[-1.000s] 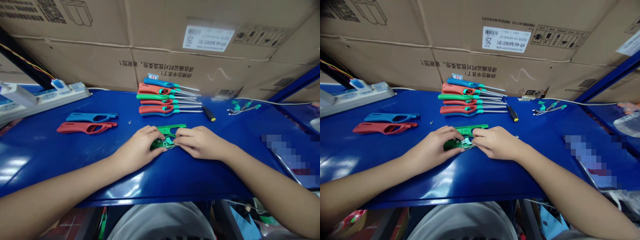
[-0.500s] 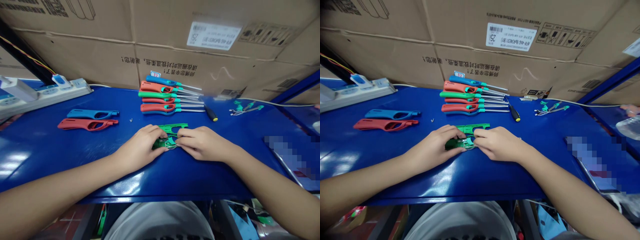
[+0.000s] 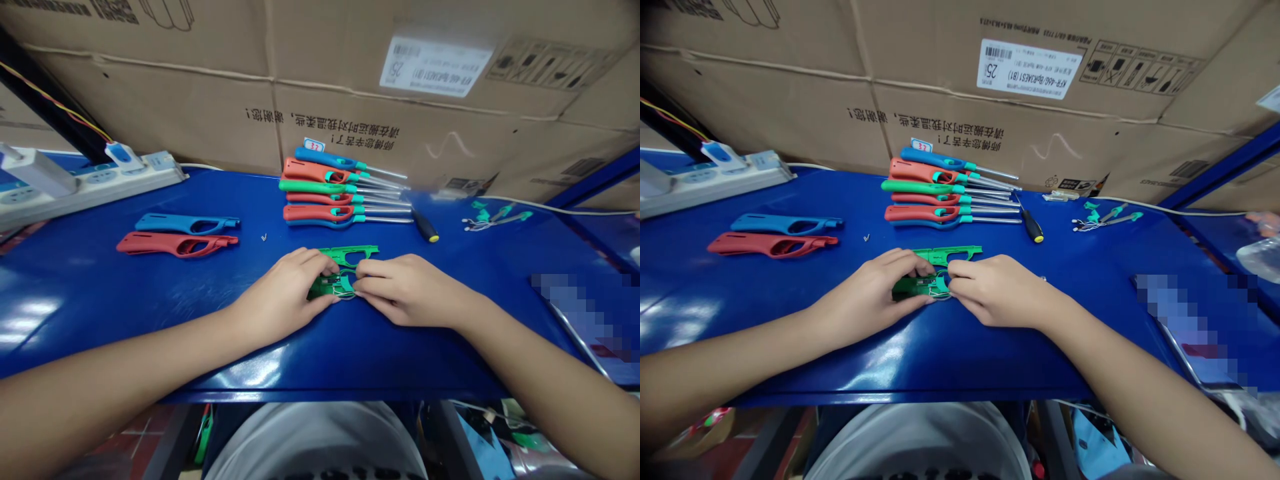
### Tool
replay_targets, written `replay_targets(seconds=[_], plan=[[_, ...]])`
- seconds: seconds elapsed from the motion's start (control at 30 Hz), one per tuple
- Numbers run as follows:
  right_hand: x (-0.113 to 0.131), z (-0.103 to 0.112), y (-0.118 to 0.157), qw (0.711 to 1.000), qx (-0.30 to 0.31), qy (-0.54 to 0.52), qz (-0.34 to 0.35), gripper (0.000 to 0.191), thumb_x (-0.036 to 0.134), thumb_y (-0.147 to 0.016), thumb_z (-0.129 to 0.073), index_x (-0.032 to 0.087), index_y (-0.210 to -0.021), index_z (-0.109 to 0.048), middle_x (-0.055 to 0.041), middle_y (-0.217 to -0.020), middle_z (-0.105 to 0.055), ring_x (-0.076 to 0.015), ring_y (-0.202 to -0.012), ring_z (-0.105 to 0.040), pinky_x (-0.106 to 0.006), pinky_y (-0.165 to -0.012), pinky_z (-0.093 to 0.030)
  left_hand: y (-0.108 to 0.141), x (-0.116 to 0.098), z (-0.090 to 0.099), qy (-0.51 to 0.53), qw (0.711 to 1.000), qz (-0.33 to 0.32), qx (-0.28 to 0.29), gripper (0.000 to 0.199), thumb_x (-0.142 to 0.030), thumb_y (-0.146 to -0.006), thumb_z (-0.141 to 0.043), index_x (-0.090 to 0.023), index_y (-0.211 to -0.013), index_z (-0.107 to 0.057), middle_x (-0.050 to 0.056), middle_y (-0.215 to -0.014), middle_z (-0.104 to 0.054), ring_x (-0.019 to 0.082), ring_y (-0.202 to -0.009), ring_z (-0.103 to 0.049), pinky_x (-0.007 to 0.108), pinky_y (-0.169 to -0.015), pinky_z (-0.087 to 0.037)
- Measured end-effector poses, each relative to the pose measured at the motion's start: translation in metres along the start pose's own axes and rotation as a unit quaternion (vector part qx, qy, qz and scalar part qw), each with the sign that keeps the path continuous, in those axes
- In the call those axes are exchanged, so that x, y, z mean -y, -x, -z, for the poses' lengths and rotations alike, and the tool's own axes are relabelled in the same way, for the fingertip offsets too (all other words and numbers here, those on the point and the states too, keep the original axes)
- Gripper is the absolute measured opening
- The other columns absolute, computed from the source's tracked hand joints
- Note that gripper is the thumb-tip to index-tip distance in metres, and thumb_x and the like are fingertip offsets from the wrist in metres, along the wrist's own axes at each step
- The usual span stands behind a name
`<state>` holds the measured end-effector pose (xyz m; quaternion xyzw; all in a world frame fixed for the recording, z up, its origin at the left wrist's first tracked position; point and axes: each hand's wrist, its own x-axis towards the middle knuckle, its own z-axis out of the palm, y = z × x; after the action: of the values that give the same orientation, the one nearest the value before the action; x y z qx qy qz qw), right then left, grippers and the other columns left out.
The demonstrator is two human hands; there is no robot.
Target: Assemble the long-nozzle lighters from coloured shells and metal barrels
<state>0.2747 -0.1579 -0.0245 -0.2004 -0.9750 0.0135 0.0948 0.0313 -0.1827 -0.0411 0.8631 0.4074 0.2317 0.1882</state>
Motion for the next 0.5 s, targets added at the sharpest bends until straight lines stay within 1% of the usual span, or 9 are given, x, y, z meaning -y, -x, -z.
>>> replay_targets(seconds=[0.1, 0.2, 0.3, 0.37, 0.5], plan=[[0.0007, 0.0012, -0.0004, 0.998, 0.011, -0.044, -0.038, 0.022, 0.025, -0.101, -0.050, 0.016, -0.095, -0.069, -0.0064, -0.095, -0.064, -0.0139, -0.069, -0.054, -0.027, -0.061, -0.037, 0.0009, -0.0022, -0.0004, 0.017, 1.000, 0.014, -0.005, 0.030, -0.019, -0.085, -0.077, -0.015, -0.109, -0.059, 0.006, -0.103, -0.067, 0.024, -0.099, -0.064, 0.039, -0.090, -0.054], [-0.0011, 0.0021, -0.0009, 0.989, 0.006, -0.125, -0.082, 0.012, 0.028, -0.098, -0.059, 0.019, -0.104, -0.066, -0.0065, -0.106, -0.061, -0.0132, -0.074, -0.056, -0.026, -0.065, -0.041, 0.0017, -0.0033, -0.0003, 0.021, 1.000, 0.020, -0.003, 0.035, -0.019, -0.086, -0.075, -0.017, -0.116, -0.057, 0.006, -0.107, -0.067, 0.023, -0.101, -0.064, 0.038, -0.091, -0.054], [-0.0033, 0.0021, -0.0017, 0.973, -0.008, -0.200, -0.114, 0.022, 0.027, -0.094, -0.066, 0.020, -0.114, -0.059, -0.0064, -0.112, -0.059, -0.0106, -0.070, -0.053, -0.024, -0.064, -0.042, 0.0025, -0.0033, 0.0008, 0.015, 1.000, 0.011, 0.011, 0.035, -0.019, -0.089, -0.071, -0.018, -0.121, -0.058, 0.007, -0.114, -0.067, 0.024, -0.105, -0.065, 0.039, -0.092, -0.054], [-0.0040, 0.0015, -0.0022, 0.967, -0.014, -0.223, -0.120, 0.028, 0.025, -0.092, -0.068, 0.020, -0.117, -0.055, -0.0064, -0.114, -0.059, -0.0102, -0.070, -0.053, -0.023, -0.065, -0.043, 0.0028, -0.0035, 0.0016, 0.015, 1.000, 0.008, 0.026, 0.035, -0.021, -0.089, -0.070, -0.019, -0.121, -0.059, 0.007, -0.117, -0.066, 0.025, -0.107, -0.064, 0.039, -0.091, -0.054], [-0.0035, -0.0001, -0.0025, 0.968, -0.009, -0.223, -0.114, 0.030, 0.023, -0.091, -0.069, 0.018, -0.116, -0.054, -0.0047, -0.103, -0.062, -0.0113, -0.069, -0.052, -0.023, -0.065, -0.042, 0.0025, -0.0056, 0.0022, 0.021, 0.999, 0.015, 0.040, 0.033, -0.034, -0.092, -0.070, -0.020, -0.121, -0.063, 0.006, -0.114, -0.064, 0.025, -0.104, -0.064, 0.039, -0.088, -0.054]])
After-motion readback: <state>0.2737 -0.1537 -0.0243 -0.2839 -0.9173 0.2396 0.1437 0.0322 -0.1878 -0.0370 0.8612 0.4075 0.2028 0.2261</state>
